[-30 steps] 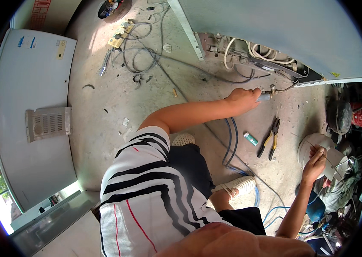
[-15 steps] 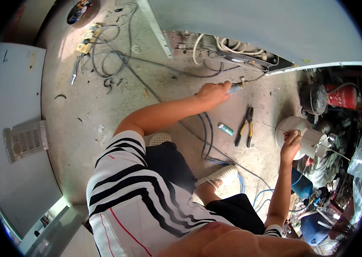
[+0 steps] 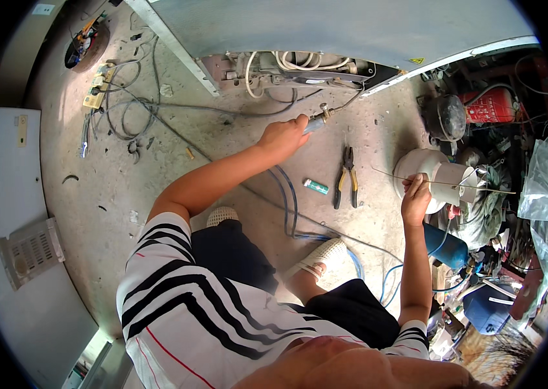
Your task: The person holds a metal rod and uses a blowtorch to heat a copper pipe on an appliance while holding a lighter.
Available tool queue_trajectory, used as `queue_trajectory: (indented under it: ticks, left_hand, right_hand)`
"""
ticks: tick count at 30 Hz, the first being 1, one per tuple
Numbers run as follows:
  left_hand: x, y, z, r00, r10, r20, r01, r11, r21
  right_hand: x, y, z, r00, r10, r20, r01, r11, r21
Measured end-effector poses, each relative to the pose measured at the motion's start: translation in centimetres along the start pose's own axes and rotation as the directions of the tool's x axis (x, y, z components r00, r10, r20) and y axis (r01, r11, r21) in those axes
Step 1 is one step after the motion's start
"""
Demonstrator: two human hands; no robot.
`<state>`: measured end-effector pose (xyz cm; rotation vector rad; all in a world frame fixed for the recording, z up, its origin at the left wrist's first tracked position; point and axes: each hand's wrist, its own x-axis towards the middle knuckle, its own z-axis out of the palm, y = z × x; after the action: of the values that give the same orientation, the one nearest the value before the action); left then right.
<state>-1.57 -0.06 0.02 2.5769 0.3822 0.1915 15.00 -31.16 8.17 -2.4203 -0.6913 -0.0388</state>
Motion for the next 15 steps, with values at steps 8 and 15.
queue_trajectory:
  ticks: [8,15]
  left_hand:
    - [0.16,0.06,-0.11,1.000,-0.020,0.021,0.021,0.998,-0.058]
    - [0.67,0.55,-1.01,0.992,-0.083,0.099,0.084,0.996,-0.009]
  right_hand:
    - [-0.06,0.25,-0.18,1.000,-0.009,0.002,0.009,1.000,0.007]
    - [-0.25,0.28,0.01,1.000,-0.017,0.010,0.017,1.000,0.019]
